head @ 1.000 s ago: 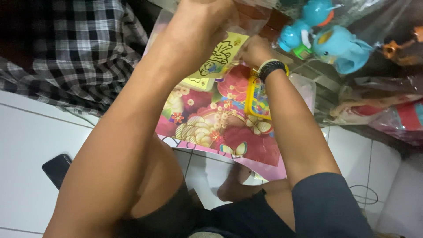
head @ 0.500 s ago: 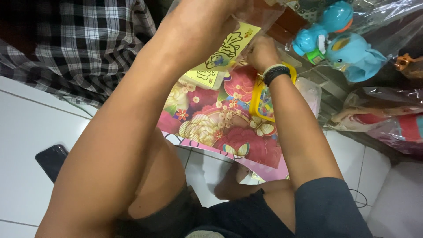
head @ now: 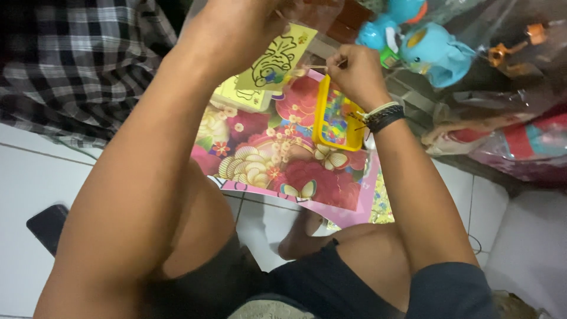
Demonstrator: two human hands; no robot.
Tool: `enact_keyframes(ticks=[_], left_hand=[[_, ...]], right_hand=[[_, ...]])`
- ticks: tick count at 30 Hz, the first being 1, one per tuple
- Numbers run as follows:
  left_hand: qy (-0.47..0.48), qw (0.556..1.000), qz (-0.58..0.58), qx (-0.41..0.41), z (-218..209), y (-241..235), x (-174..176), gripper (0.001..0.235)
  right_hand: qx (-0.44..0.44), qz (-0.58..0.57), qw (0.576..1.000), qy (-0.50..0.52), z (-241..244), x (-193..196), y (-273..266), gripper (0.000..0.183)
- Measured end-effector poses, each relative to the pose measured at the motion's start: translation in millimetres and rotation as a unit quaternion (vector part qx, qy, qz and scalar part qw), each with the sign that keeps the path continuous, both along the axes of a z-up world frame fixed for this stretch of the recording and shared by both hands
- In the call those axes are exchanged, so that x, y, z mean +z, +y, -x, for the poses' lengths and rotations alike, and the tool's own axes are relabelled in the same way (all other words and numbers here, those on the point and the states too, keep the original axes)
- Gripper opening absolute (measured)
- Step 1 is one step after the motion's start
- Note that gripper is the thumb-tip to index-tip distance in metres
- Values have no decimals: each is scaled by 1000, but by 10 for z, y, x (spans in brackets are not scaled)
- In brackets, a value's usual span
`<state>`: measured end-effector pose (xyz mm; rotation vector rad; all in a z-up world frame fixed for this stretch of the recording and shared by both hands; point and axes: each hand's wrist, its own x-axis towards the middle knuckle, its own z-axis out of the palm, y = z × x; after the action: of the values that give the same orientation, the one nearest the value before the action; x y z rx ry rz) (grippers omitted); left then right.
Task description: The person sits on the floor and packs small, yellow, cartoon-themed sticker sheets into clear plastic bags. They pick up each sheet, place it inside a bag, and then set the packaged item aside on the floor.
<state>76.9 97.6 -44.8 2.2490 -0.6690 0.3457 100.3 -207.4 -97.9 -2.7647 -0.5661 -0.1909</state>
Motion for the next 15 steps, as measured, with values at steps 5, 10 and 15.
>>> enact_keyframes(ticks=[5, 10, 15], left_hand=[[-8, 1000, 2, -7, -46, -113, -52, 13], [-20, 999, 34, -28, -17, -144, 24, 14], [-66, 996, 40, -45, 32, -52, 51, 16]], right_hand=[[-71, -19, 997, 35, -7, -34, 130, 19], [-27, -23, 999, -14, -362, -554, 150, 16], [-107, -36, 989, 97, -438, -606, 369, 24]])
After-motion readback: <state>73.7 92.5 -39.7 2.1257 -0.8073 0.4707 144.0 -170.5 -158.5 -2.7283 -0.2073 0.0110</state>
